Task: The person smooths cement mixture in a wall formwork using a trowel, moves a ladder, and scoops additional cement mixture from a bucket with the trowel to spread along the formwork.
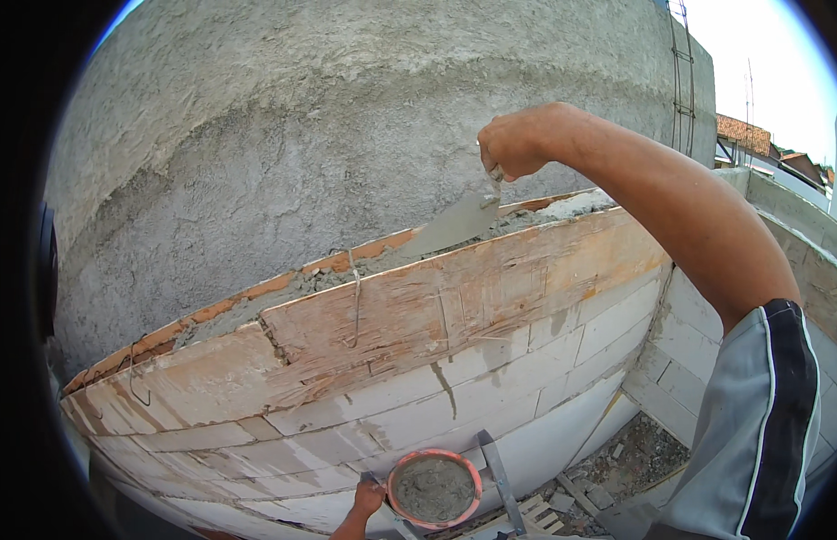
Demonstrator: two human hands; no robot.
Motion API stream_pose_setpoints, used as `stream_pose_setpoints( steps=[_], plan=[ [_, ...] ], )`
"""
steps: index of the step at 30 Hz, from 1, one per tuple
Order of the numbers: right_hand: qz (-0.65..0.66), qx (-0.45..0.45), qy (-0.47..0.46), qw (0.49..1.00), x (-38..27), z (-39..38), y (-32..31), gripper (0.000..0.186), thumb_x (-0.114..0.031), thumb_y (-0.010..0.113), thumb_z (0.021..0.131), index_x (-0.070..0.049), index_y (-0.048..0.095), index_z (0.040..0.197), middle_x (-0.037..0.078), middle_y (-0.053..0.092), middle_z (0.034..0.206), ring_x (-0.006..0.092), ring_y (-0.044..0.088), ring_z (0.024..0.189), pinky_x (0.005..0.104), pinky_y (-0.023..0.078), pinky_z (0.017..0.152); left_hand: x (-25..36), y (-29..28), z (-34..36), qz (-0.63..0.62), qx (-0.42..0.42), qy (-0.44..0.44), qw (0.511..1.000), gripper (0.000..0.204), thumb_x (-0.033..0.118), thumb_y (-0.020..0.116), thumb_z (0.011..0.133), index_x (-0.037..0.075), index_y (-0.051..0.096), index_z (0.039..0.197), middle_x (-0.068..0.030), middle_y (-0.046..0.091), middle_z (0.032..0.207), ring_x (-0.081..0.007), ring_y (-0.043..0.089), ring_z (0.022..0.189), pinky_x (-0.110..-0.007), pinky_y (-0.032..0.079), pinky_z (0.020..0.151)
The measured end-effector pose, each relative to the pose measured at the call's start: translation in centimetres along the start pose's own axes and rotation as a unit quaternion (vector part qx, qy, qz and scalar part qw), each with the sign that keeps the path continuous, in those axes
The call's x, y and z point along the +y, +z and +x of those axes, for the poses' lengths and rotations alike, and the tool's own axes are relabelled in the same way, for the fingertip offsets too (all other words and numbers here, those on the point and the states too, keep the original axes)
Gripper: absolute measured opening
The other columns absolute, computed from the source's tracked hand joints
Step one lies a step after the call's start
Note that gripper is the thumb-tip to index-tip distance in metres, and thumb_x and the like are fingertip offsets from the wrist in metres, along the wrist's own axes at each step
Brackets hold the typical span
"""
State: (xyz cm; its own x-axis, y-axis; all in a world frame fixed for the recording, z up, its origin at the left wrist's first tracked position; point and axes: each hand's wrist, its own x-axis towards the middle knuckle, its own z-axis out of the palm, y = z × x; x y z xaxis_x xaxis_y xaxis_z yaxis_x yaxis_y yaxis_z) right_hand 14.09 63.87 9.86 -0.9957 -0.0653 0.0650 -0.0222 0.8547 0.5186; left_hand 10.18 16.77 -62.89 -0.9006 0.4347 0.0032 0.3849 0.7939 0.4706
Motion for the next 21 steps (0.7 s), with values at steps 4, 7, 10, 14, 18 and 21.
stream_pose_setpoints(
  steps=[4, 7, 10, 14, 18, 21],
  plan=[
    [-0.023, -0.024, 0.044, 0.998, 6.2, -0.7, 3.9, 0.029, -0.013, 0.074, 0.085, -0.020, 0.076, 0.113, 0.005, 0.075, 0.107, 0.0263, 0.067, 0.106, 0.0552, 0.042, 0.095, -1.8, 1.2, 0.5, 0.001, -0.014, -0.025, 1.000, 0.041, 0.038, 0.058, 0.096, 0.000, 0.073, 0.092, -0.0218, 0.069, 0.098, -0.0425, 0.061, 0.097, -0.051, 0.045, 0.091],
    [-0.022, -0.064, 0.097, 0.993, 9.5, -1.5, 6.7, 0.031, -0.015, 0.076, 0.084, -0.022, 0.076, 0.114, 0.001, 0.074, 0.110, 0.0237, 0.064, 0.113, 0.0571, 0.035, 0.100, -2.5, 1.6, 0.9, 0.020, -0.009, -0.016, 1.000, 0.043, 0.039, 0.057, 0.096, -0.001, 0.073, 0.091, -0.0215, 0.069, 0.098, -0.0419, 0.060, 0.097, -0.050, 0.044, 0.091],
    [0.009, -0.062, 0.125, 0.990, 13.4, -3.1, 9.8, 0.030, -0.016, 0.073, 0.085, -0.025, 0.073, 0.113, 0.002, 0.072, 0.109, 0.0275, 0.062, 0.118, 0.0718, 0.030, 0.110, -2.3, 1.8, 1.2, 0.018, -0.006, -0.004, 1.000, 0.043, 0.039, 0.058, 0.096, -0.001, 0.073, 0.092, -0.0222, 0.069, 0.099, -0.0421, 0.060, 0.098, -0.050, 0.044, 0.092],
    [0.034, -0.048, 0.155, 0.986, 15.9, -4.6, 12.3, 0.029, -0.017, 0.075, 0.082, -0.026, 0.074, 0.110, 0.002, 0.072, 0.109, 0.0275, 0.062, 0.118, 0.0691, 0.032, 0.109, -2.9, 1.6, 1.2, -0.006, -0.017, -0.022, 1.000, 0.040, 0.038, 0.058, 0.096, 0.001, 0.073, 0.092, -0.0230, 0.069, 0.100, -0.0423, 0.060, 0.098, -0.051, 0.044, 0.091],
    [0.038, -0.094, 0.233, 0.967, 17.7, -7.7, 13.2, 0.029, -0.011, 0.075, 0.076, -0.022, 0.077, 0.103, 0.005, 0.073, 0.108, 0.0301, 0.063, 0.116, 0.0634, 0.039, 0.099, -1.6, 1.2, 0.5, -0.025, -0.011, -0.043, 0.999, 0.040, 0.039, 0.058, 0.095, 0.002, 0.073, 0.091, -0.0241, 0.069, 0.100, -0.0429, 0.060, 0.097, -0.052, 0.046, 0.089],
    [0.110, 0.069, 0.274, 0.953, 17.5, -12.8, 11.9, 0.018, -0.012, 0.070, 0.081, -0.004, 0.074, 0.097, 0.016, 0.073, 0.102, 0.0319, 0.064, 0.109, 0.0443, 0.047, 0.088, -1.0, 1.0, -0.3, -0.033, 0.035, -0.007, 0.999, 0.042, 0.040, 0.063, 0.092, -0.001, 0.073, 0.086, -0.0251, 0.069, 0.094, -0.0456, 0.061, 0.093, -0.053, 0.047, 0.087]
  ],
)
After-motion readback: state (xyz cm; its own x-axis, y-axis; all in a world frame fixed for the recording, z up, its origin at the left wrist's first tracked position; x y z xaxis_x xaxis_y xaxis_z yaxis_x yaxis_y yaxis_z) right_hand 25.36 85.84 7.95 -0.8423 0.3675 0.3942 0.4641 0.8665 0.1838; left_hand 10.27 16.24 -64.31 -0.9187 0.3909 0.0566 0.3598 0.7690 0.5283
